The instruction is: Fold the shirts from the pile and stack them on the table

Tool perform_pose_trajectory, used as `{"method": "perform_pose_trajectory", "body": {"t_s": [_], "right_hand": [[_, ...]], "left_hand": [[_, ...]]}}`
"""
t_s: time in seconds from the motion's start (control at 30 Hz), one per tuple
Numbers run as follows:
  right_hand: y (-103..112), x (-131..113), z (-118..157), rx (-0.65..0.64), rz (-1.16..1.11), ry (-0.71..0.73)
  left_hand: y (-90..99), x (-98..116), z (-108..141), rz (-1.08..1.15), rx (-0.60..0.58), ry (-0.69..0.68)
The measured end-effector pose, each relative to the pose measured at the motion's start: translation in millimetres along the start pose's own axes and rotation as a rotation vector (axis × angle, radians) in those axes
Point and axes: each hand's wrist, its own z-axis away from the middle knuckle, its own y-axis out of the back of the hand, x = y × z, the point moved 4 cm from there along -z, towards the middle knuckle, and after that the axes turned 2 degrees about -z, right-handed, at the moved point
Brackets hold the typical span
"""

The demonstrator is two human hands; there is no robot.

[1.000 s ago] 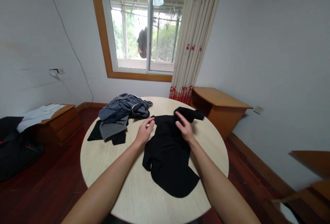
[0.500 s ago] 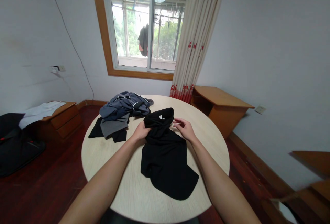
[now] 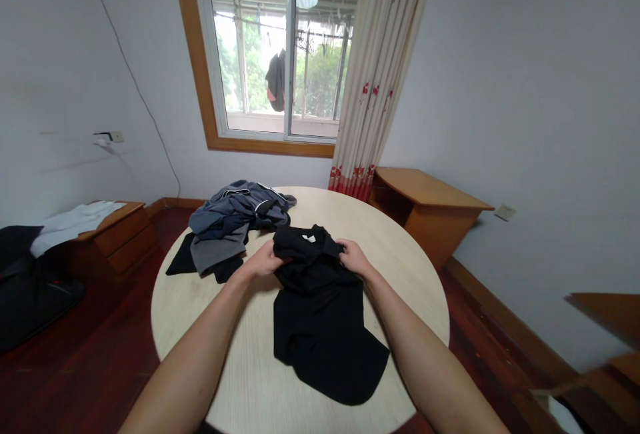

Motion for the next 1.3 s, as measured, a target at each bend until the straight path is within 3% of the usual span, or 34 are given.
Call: {"method": "perform_pose_trajectory", "body": {"t_s": [0.1,0.17,0.37,0.53,0.63,0.7,0.8,0.87,1.03,1.2,1.3], "right_hand": [[24,-5,4,0.320,0.063,0.024],[34,-11,6,0.426,0.062,0.056],[44,-20,8,0.559,0.033,0.074],[51,-8,9,0.582,0.014,-0.022],[55,-2,10,0.575,0.027,-0.039],[57,3,10,0.549,0.049,-0.068],[58,10,10,0.530,0.088,-0.114],[57,12,10,0.500,0.083,-0.121],[40,10,9,0.317,0.026,-0.114],[21,4,9,0.061,0.000,-0.006],[18,4,9,0.041,0.031,0.005]], "left_hand": [[17.2,-10,-2,-0.053,0.117,0.016],[28.2,-15,-1,-0.107,0.229,0.039],[51.0,-25,8,-0.219,0.574,0.169],[53.2,-46,10,-0.115,0.672,0.379],[45.4,-60,12,0.109,0.607,0.588],[36.6,-62,13,0.156,0.422,0.712],[25.9,-54,15,-0.062,0.092,0.754],[21.6,-42,14,-0.267,-0.006,0.678],[1.1,-19,10,-0.571,0.017,0.609],[-31.8,-12,5,-0.606,0.048,0.573],[-39.2,-7,3,-0.616,0.038,0.489]]}}
